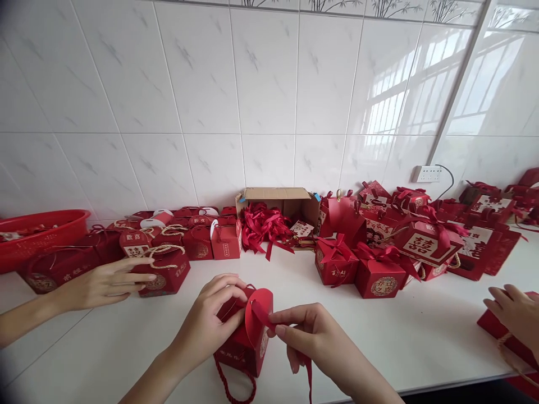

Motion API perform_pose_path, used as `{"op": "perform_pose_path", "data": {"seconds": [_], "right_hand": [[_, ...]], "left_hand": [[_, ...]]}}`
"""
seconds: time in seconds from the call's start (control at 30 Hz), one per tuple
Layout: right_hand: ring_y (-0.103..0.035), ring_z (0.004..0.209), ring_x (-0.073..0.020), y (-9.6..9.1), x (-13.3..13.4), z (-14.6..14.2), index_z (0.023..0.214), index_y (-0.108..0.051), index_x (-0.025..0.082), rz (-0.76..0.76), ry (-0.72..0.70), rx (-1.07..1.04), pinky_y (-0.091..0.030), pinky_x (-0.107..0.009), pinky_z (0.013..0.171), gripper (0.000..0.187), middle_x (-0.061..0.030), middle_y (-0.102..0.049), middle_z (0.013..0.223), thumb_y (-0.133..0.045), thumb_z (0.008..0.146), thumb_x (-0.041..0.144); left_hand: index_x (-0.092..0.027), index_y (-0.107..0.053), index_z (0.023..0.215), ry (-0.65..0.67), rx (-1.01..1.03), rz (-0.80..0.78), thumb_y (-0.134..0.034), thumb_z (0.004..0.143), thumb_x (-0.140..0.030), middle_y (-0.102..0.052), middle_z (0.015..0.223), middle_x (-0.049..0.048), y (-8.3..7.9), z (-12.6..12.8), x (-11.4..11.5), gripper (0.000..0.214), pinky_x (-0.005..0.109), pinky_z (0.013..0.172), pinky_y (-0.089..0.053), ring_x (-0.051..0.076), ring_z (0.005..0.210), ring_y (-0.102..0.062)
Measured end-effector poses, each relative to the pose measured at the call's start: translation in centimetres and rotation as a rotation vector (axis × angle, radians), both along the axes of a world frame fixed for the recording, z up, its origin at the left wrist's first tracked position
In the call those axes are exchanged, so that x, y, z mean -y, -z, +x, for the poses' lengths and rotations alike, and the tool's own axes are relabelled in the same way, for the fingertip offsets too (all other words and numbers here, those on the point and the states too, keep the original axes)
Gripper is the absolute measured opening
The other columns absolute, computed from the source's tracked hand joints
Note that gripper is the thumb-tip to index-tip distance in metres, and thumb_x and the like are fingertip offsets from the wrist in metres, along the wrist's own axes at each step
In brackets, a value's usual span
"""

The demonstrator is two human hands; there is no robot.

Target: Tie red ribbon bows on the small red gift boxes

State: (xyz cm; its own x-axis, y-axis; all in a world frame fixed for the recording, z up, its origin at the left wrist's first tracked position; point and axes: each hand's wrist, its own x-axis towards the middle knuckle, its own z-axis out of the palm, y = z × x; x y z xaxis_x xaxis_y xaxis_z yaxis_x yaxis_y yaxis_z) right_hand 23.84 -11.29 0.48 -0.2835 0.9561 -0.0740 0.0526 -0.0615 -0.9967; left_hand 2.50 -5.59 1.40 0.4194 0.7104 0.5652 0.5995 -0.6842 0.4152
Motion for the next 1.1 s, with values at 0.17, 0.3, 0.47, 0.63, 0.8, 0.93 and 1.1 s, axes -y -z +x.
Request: {"op": "perform_pose_path", "data": {"seconds": [0.17,0.3,0.47,0.63,0.8,0.93,1.1], "right_hand": [[-0.061,0.077,-0.0187,-0.3,0.2,-0.5,0.115,-0.065,0.022,0.156,0.056,0.202,-0.048,-0.03,0.067,0.044,-0.0093,-0.066,0.104,-0.057,0.082,0.05],[-0.035,0.131,-0.027,-0.9,-0.9,-1.9,0.126,-0.055,0.029,0.437,0.27,0.384,-0.031,-0.042,0.106,0.047,-0.0068,-0.044,0.139,-0.054,0.083,0.049],[-0.06,0.095,-0.0216,-2.5,-4.4,-4.0,0.094,-0.068,0.019,0.42,0.034,0.168,-0.045,-0.034,0.087,0.032,-0.0058,-0.067,0.098,-0.052,0.086,0.046],[-0.06,0.081,-0.0184,-6.9,-4.1,-2.9,0.076,-0.067,0.017,0.505,0.134,-0.051,-0.045,-0.031,0.077,0.028,-0.0034,-0.066,0.076,-0.059,0.083,0.043],[-0.059,0.083,-0.0175,-11.0,-0.9,-0.9,0.08,-0.064,0.024,0.803,0.345,-0.323,-0.044,-0.033,0.082,0.02,-0.0019,-0.062,0.08,-0.051,0.089,0.034],[-0.057,0.09,-0.0194,-10.0,-1.4,-1.8,0.07,-0.059,0.021,0.725,0.21,-0.123,-0.043,-0.033,0.083,0.027,-0.0039,-0.061,0.089,-0.047,0.09,0.037],[-0.041,0.124,-0.0264,-5.3,-4.4,-5.0,0.064,-0.06,0.017,0.474,-0.13,0.424,-0.029,-0.043,0.102,0.03,-0.01,-0.052,0.128,-0.046,0.086,0.032]], "left_hand": [[-0.023,-0.062,0.07,-0.04,-0.019,0.131,-0.055,0.081,-0.016,-0.064,0.092,0.0036,0.3,-0.4,0.1,0.014,0.038,0.087,-0.046,0.022,0.099,-0.057],[-0.024,-0.064,0.071,-0.09,-0.017,0.332,-0.057,0.082,-0.02,-0.065,0.09,0.0037,-0.9,-0.2,-0.1,0.014,0.039,0.087,-0.045,0.023,0.098,-0.057],[-0.023,-0.062,0.073,-0.129,0.08,0.462,-0.058,0.081,-0.02,-0.064,0.09,0.004,-3.6,0.2,0.0,0.01,0.037,0.086,-0.045,0.022,0.096,-0.058],[-0.023,-0.058,0.098,-0.146,0.022,0.133,-0.061,0.079,-0.03,-0.065,0.098,0.0047,-2.9,-1.5,1.4,0.02,0.034,0.079,-0.05,0.022,0.093,-0.061],[-0.023,-0.06,0.087,-0.147,0.076,-0.207,-0.053,0.084,-0.034,-0.068,0.087,0.0012,-0.1,-3.3,2.4,0.013,0.03,0.072,-0.053,0.018,0.078,-0.065],[-0.021,-0.058,0.092,-0.21,0.394,-0.344,-0.055,0.083,-0.04,-0.068,0.081,0.0017,1.2,-3.4,2.5,0.021,0.025,0.063,-0.054,0.017,0.075,-0.066],[-0.02,-0.051,0.095,-0.234,0.579,-0.416,-0.057,0.08,-0.046,-0.066,0.075,0.0006,1.7,-3.0,2.8,0.03,0.024,0.055,-0.05,0.015,0.062,-0.063]]}}
